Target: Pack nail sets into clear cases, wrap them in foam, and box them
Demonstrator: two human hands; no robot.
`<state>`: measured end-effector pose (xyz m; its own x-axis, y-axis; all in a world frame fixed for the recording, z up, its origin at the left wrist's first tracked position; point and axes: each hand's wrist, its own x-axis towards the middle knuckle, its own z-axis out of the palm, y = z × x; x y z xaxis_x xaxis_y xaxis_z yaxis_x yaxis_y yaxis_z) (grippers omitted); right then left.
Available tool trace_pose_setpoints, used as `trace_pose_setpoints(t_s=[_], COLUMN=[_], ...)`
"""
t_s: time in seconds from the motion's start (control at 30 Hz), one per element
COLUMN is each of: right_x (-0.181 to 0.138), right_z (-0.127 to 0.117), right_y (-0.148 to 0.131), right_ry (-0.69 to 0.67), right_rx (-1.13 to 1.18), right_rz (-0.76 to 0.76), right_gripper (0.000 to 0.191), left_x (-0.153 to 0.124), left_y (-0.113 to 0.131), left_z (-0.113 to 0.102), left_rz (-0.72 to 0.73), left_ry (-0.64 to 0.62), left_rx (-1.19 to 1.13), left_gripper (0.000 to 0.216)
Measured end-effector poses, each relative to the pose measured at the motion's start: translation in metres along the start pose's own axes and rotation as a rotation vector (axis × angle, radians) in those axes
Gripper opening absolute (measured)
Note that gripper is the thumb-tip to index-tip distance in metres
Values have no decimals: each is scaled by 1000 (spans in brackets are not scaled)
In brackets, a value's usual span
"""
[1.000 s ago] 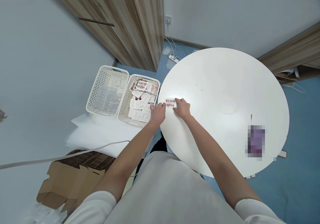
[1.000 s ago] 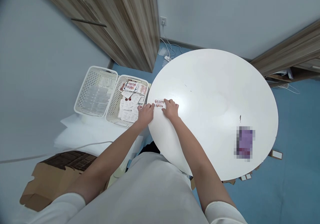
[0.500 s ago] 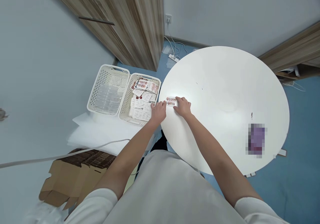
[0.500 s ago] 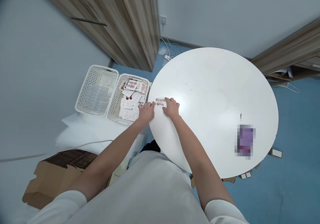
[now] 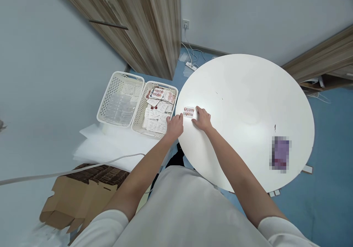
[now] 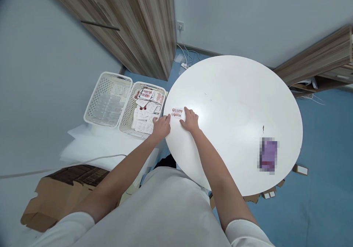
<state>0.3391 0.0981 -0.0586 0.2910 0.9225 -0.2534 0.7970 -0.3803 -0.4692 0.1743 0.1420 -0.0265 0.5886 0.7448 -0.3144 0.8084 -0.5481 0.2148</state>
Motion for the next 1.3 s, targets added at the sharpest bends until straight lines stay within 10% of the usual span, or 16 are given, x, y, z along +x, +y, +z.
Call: trace_pose_setpoints(t_s=[0.3,0.63,1.3], right_x=[-80,-145,-202], right_z=[-2,12,15], right_y=[-6,-16,-20], right_ry=[184,55,-408], right_rx=[367,523,477], right_rz=[-7,90,-369], right_gripper=[52,30,31], left_x=[-65,-117,-257], left_y=[-8,-28,28], left_z=[9,29,47], left_rz=[65,76,-99], left_ry=[80,-14,109], left_rx=[-352,-657,-502], left_gripper=[43,29,29])
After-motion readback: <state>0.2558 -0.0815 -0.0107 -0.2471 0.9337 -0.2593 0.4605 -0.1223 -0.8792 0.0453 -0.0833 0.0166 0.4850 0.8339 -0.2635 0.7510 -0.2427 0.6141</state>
